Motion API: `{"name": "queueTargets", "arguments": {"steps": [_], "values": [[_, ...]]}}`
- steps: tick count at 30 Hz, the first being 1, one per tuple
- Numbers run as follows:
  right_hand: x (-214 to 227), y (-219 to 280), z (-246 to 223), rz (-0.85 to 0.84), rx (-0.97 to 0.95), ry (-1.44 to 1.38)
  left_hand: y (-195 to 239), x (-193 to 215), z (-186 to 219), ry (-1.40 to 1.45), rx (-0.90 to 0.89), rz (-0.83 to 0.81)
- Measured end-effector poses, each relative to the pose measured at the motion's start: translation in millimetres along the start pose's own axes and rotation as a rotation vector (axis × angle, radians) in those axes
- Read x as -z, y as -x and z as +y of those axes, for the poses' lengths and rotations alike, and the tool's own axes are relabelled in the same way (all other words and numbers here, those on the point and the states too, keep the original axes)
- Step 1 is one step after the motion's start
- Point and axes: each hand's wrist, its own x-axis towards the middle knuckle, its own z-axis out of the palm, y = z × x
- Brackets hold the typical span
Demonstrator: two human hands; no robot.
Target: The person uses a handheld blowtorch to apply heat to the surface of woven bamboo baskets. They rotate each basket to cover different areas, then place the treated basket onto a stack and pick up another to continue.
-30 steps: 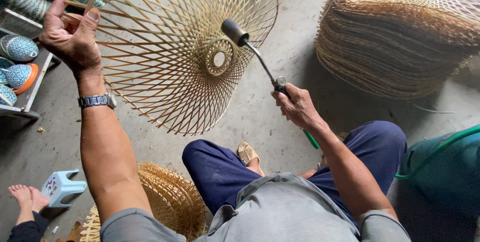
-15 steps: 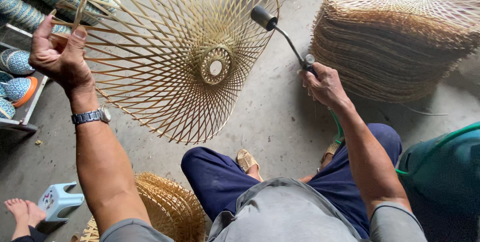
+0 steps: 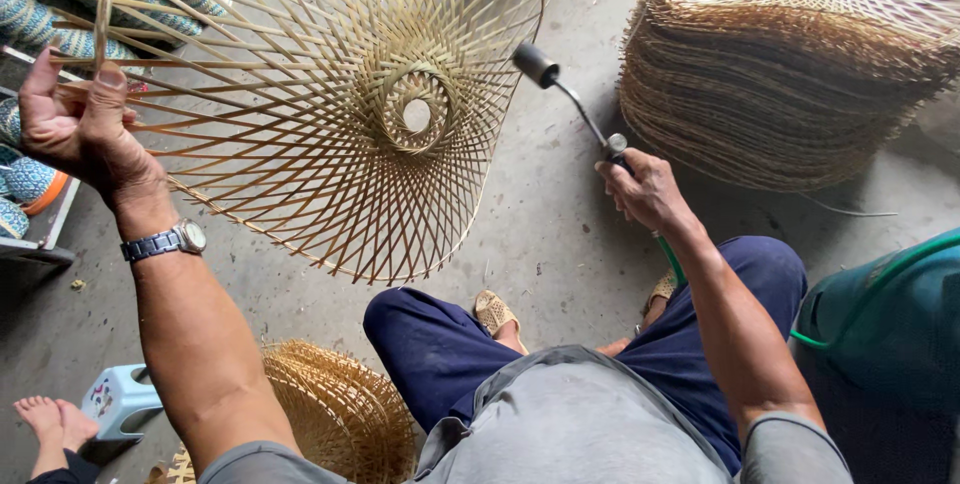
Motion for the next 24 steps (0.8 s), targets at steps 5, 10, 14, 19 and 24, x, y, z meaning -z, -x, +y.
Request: {"name": "queueTargets", "arguments": {"steps": [5, 10, 14, 19, 24], "values": [[-13.8, -3.8, -0.1, -0.027, -0.001, -0.058, -9.7, 4.6, 17.4, -0.004, -0.046, -0.046], [-17.7, -21.7, 9.4, -0.006, -0.096, -0.045, -17.5, 6.8, 26.6, -0.021, -0.057, -0.051], [-32.6, 0.0, 24.8, -0.025, 0.014, -0.026, -24.4, 21.1, 8.5, -0.183, -0.113, 0.006], [-45.7, 15.6, 26.2, -0.040, 0.181, -0.097, -31.2, 28.5, -19.8, -0.216, -0.088, 0.039], [-47.2, 14.4, 8.8, -0.016, 0.139, -0.060, -34.8, 27.1, -23.9, -0.262, -0.062, 0.042]]}}
